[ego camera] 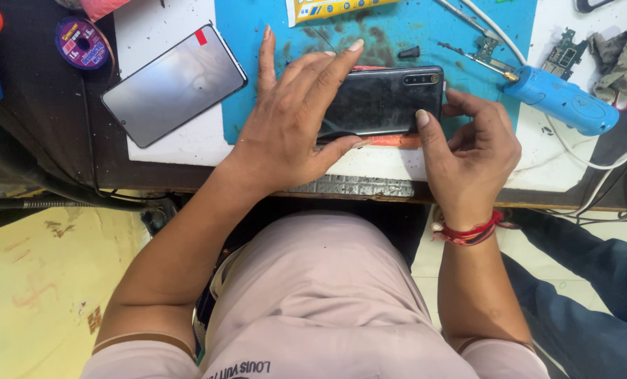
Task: The person works on multiple smartphones at a cluttered workbench. They use a hot glue gun to apply adhesive to a phone back cover, then wrap rubber bands around a phone to secure it. They also use a prying tool to open a phone and handle a tube of adhesive.
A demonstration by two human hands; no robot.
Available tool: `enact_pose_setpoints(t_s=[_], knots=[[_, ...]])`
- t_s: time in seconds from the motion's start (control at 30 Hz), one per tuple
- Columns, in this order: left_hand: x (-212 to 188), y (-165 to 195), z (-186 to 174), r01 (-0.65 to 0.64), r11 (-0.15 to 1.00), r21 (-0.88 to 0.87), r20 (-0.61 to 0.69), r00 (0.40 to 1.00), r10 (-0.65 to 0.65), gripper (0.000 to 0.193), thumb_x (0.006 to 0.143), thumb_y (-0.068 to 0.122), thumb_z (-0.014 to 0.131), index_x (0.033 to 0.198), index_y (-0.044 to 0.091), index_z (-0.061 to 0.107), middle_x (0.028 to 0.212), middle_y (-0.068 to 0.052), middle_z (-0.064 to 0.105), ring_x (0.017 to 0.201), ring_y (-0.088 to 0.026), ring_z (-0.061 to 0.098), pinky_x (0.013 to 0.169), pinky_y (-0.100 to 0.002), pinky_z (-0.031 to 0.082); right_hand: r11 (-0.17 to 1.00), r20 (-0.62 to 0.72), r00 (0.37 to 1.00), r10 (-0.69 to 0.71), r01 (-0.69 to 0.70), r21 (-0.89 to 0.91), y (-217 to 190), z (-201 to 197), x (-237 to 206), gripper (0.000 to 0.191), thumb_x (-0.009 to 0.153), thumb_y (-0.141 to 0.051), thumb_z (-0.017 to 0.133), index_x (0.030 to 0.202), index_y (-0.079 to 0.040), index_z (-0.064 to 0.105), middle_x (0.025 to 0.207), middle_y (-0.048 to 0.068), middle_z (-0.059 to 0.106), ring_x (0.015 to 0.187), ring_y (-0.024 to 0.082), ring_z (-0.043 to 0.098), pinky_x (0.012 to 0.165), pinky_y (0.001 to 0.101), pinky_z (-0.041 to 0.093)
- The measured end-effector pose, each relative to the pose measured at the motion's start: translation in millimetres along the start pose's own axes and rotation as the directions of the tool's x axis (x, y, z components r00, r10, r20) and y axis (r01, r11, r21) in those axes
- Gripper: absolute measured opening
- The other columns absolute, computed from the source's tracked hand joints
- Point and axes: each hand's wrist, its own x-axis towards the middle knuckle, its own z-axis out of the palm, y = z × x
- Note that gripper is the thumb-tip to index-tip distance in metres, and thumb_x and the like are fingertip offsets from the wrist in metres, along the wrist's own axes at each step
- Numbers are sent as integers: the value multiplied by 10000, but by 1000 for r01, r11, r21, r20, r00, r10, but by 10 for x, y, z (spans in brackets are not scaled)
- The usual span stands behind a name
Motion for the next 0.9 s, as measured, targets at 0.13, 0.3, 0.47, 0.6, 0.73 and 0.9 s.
enact_pose_setpoints(t_s=[0.13,0.3,0.47,0.6,0.73,0.9], knots=[[-11,6,-4,-8,1000,-1,-32,999,8,1067,877,424,899,1639,77,238,1412,-108,605,1408,-305,519,1258,-678,-46,983,26,995,-92,95,-155,-54,-25,2,220,1020,-100,862,1183,-14,742,1052,100,684,677,124,560,627,257,454],[-15,44,-19,2,1000,21,-38,999,-1,1061,892,422,888,1637,55,228,1377,-93,636,1403,-300,512,1245,-695,-60,854,110,955,-276,296,-429,-65,-78,31,195,1018,-168,848,1128,-52,738,1214,97,689,1033,291,641,941,403,521],[6,97,-29,43,997,62,-19,999,-42,1052,878,423,882,1625,43,247,1305,-128,659,1396,-318,505,1210,-710,-80,816,303,890,-339,439,-375,-87,-146,210,320,1014,-129,775,1295,-34,656,1449,117,626,1140,330,584,1025,397,484],[25,115,-60,79,996,30,0,997,-79,1025,885,414,883,1617,35,272,1274,-125,675,1382,-314,513,1202,-706,-103,867,434,851,-295,430,-254,-143,-294,392,488,986,-219,812,1381,-18,609,1491,138,628,1135,359,581,1018,438,479],[55,132,-77,90,996,12,-6,996,-90,979,848,396,892,1571,32,343,1206,-108,688,1323,-303,542,1192,-707,-111,852,468,816,-338,477,-217,-164,-383,504,587,849,-248,851,1339,-6,635,1363,157,634,1128,377,585,975,463,468],[88,149,-84,119,993,9,11,993,-119,944,809,384,905,1532,44,400,1121,-99,685,1269,-299,566,1188,-709,-102,813,521,790,-324,513,-273,-146,-338,588,580,832,-309,910,1305,-43,704,1331,124,644,1128,352,560,1004,448,449]])
